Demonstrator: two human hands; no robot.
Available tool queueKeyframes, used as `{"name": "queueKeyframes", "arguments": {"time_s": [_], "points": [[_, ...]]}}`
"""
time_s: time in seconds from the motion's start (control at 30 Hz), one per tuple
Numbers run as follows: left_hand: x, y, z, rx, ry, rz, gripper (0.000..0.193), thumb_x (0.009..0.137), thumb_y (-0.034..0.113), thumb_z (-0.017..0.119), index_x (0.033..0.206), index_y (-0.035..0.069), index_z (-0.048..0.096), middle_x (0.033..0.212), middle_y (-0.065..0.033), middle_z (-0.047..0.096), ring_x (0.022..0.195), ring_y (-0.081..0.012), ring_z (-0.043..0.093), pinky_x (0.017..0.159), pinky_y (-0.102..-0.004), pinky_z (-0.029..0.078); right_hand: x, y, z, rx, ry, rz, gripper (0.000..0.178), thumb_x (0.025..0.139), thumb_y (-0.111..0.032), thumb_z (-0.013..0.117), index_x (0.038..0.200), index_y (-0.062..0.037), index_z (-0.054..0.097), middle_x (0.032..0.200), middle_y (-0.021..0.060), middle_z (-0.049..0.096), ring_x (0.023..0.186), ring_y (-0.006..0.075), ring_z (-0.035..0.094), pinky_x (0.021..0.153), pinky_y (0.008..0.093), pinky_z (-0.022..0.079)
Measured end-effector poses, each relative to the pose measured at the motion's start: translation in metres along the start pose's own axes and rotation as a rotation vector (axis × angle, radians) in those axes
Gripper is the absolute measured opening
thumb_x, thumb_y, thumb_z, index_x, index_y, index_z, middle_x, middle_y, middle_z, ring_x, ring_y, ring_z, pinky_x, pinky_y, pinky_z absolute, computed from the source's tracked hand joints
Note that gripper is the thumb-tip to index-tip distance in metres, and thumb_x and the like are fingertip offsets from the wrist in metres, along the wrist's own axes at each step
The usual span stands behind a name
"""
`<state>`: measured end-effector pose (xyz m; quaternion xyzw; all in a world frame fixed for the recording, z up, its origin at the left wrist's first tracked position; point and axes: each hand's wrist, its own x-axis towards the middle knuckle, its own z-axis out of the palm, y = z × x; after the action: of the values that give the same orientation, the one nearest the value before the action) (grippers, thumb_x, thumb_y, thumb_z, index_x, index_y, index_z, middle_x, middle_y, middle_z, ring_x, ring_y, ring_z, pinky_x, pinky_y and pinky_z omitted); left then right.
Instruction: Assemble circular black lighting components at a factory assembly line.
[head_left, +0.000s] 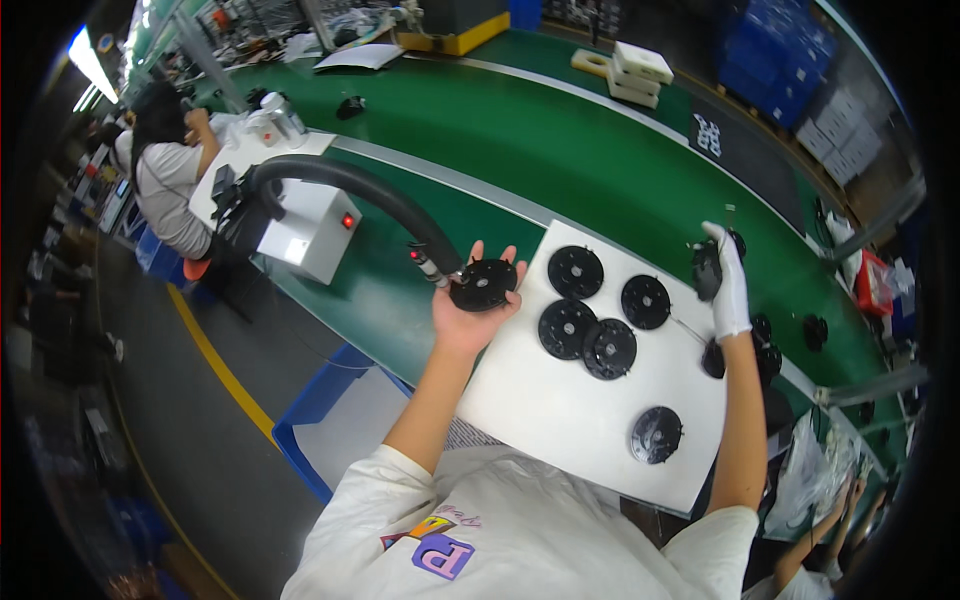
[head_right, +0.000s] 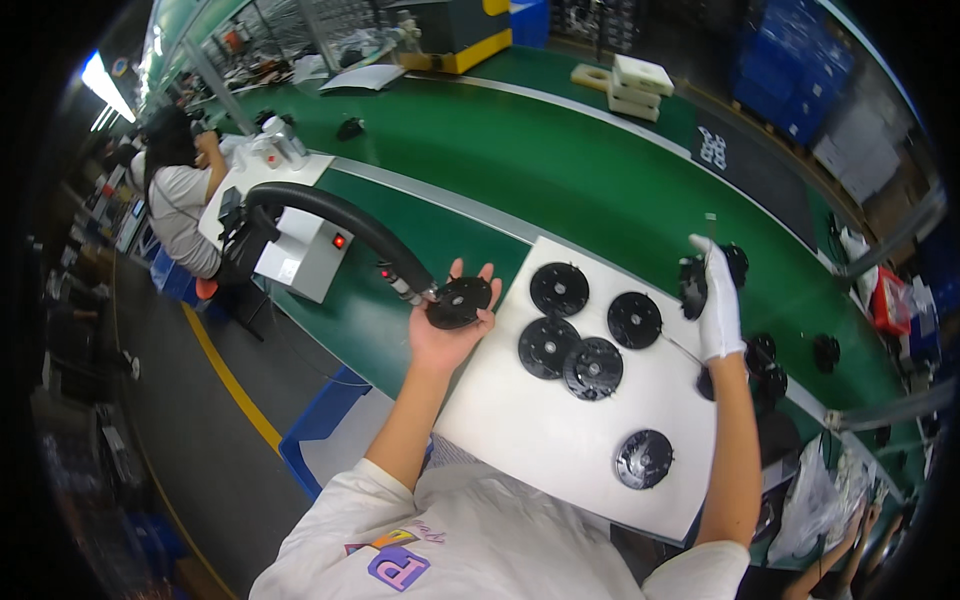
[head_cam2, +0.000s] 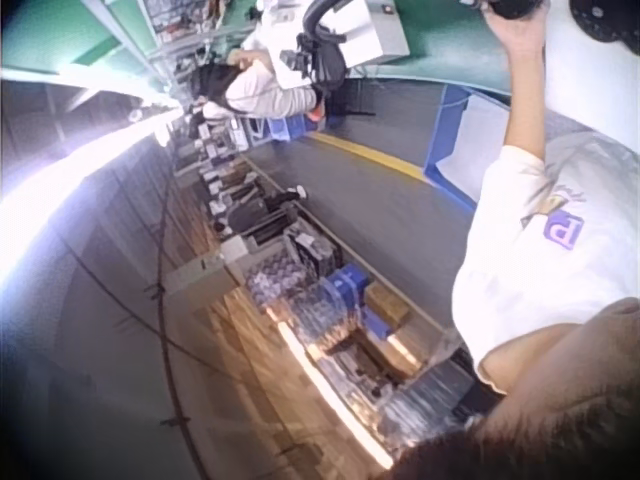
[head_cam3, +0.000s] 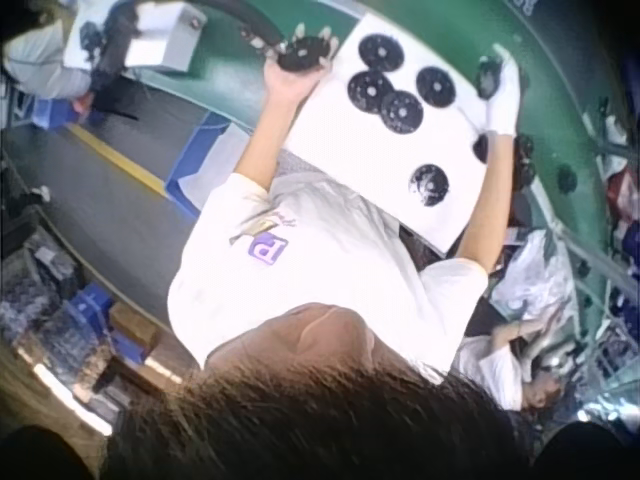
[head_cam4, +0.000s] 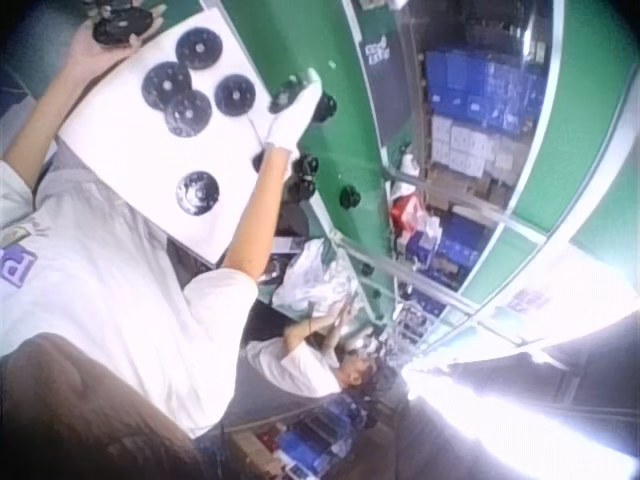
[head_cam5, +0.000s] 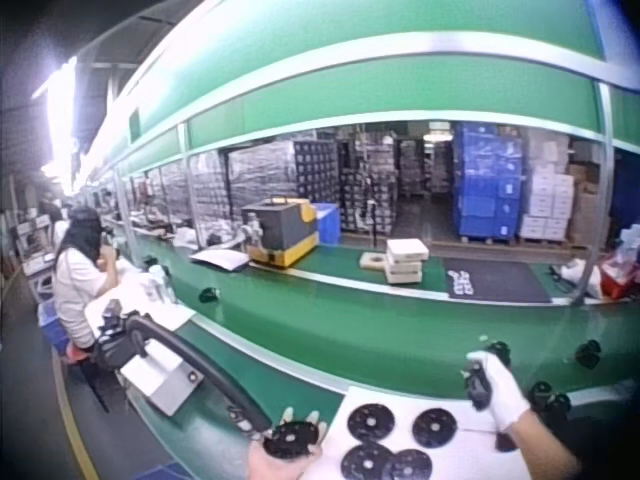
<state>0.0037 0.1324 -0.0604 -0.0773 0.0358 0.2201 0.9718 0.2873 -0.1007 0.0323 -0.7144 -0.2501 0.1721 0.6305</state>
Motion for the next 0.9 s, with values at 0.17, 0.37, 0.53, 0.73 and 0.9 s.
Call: {"name": "queueKeyframes", "arguments": {"time_s": [0.17, 0.37, 0.53, 0.73, 0.9], "points": [[-0.021, 0.015, -0.011, 0.015, -0.081, 0.056, 0.050, 0.097, 0.052, 0.041, 0.133, 0.022, 0.060, 0.148, -0.0187, 0.045, 0.129, -0.0370, 0.045, 0.080, -0.0450, 0.046, -0.049, -0.018, 0.142, 0.633, -0.149, 0.383, 0.043, 0.101, -0.052, 0.045, 0.117, -0.0171, 0.065, 0.093, 0.0022, 0.061, 0.071, 0.0118, 0.059, 0.046, 0.0227, 0.039], [-0.103, 0.022, -0.037, 0.132, -0.015, 0.210, 0.047, 0.095, 0.058, 0.049, 0.135, 0.034, 0.057, 0.142, -0.0228, 0.046, 0.119, -0.0445, 0.047, 0.068, -0.0376, 0.048, -0.063, 0.054, 0.256, 1.092, -0.526, 1.008, 0.039, 0.099, -0.048, 0.040, 0.116, -0.0210, 0.063, 0.080, 0.0145, 0.061, 0.055, 0.0235, 0.052, 0.043, 0.0299, 0.035], [-0.145, 0.017, -0.006, 0.141, 0.343, 0.394, 0.060, 0.095, 0.060, 0.044, 0.139, 0.022, 0.054, 0.149, -0.0232, 0.040, 0.132, -0.0471, 0.040, 0.085, -0.0504, 0.049, -0.079, 0.057, 0.273, 1.233, -0.606, 1.000, 0.048, 0.100, -0.048, 0.037, 0.115, -0.0064, 0.056, 0.082, 0.0203, 0.061, 0.055, 0.0226, 0.051, 0.042, 0.0278, 0.036], [-0.147, 0.037, -0.016, 0.062, 0.074, 0.328, 0.057, 0.098, 0.055, 0.043, 0.141, 0.018, 0.051, 0.150, -0.0220, 0.040, 0.137, -0.0462, 0.037, 0.087, -0.0517, 0.047, -0.077, 0.062, 0.282, 1.224, -0.630, 1.061, 0.062, 0.099, -0.063, 0.032, 0.099, -0.0073, 0.059, 0.077, 0.0155, 0.061, 0.050, 0.0199, 0.050, 0.037, 0.0280, 0.032], [-0.100, 0.034, 0.007, 0.430, 0.313, 0.473, 0.056, 0.100, 0.057, 0.041, 0.142, 0.020, 0.048, 0.142, -0.0233, 0.048, 0.130, -0.0486, 0.045, 0.103, -0.0643, 0.041, -0.064, 0.065, 0.272, 1.172, -0.431, 0.982, 0.044, 0.101, -0.055, 0.035, 0.111, -0.0248, 0.065, 0.076, 0.0109, 0.062, 0.047, 0.0192, 0.047, 0.037, 0.0274, 0.026]]}}
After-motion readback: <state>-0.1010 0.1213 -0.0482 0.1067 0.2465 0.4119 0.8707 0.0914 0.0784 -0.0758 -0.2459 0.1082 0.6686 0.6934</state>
